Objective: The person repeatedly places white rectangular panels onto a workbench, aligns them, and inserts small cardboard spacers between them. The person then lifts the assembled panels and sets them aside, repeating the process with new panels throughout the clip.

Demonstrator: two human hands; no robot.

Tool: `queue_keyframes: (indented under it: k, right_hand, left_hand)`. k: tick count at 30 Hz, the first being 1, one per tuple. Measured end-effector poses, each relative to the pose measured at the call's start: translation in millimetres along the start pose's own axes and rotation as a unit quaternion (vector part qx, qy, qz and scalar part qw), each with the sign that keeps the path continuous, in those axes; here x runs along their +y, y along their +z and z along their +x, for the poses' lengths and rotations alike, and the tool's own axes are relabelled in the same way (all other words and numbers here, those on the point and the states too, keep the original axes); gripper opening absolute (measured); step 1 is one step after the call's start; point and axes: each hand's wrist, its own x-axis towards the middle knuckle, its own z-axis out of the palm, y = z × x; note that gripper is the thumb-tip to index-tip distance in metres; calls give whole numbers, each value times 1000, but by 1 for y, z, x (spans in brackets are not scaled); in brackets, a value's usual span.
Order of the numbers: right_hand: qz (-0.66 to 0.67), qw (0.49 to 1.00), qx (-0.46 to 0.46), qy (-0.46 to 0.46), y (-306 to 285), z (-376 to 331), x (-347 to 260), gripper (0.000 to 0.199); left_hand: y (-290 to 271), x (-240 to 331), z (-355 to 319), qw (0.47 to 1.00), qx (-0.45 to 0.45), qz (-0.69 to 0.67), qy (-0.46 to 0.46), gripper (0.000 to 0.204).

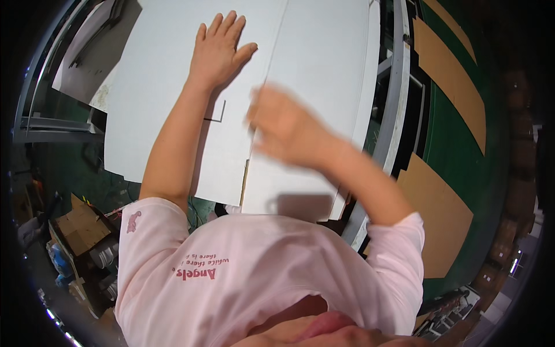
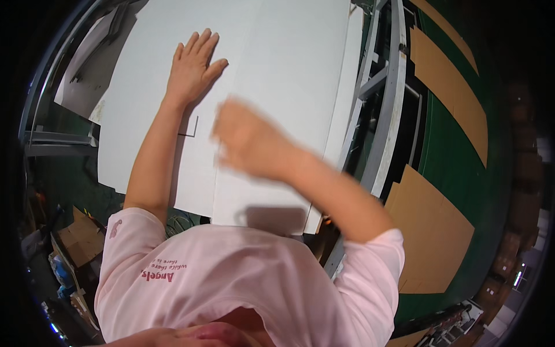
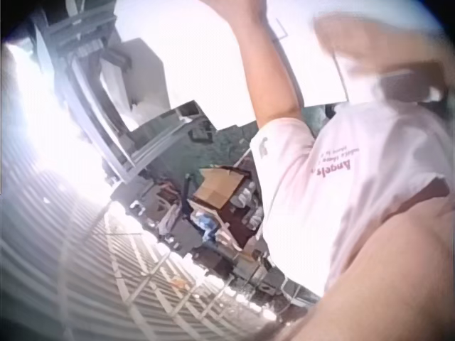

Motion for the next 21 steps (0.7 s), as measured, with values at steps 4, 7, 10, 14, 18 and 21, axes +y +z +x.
queue_keyframes:
  k: [4, 7, 10, 14, 18, 21]
  right_hand:
    - [-36, 995, 88, -44, -4, 56, 54, 18]
    - [-20, 983, 163, -78, -28, 55, 62, 22]
    - [1, 996, 86, 23, -15, 44, 72, 25]
    - [-21, 995, 90, 36, 13, 51, 69, 22]
    - [-2, 995, 55, 80, 18, 46, 64, 21]
    - [-68, 992, 64, 90, 12, 49, 63, 24]
  left_hand:
    - [-21, -16, 12, 999, -17, 17, 29, 63]
    - [-11, -4, -6, 998, -52, -11, -30, 65]
    - [-13, 9, 2, 997, -69, -16, -25, 66]
    - [-16, -1, 3, 999, -36, -22, -24, 68]
    - [-13, -2, -7, 999, -27, -22, -28, 68]
    - [-10, -4, -6, 999, -8, -32, -25, 67]
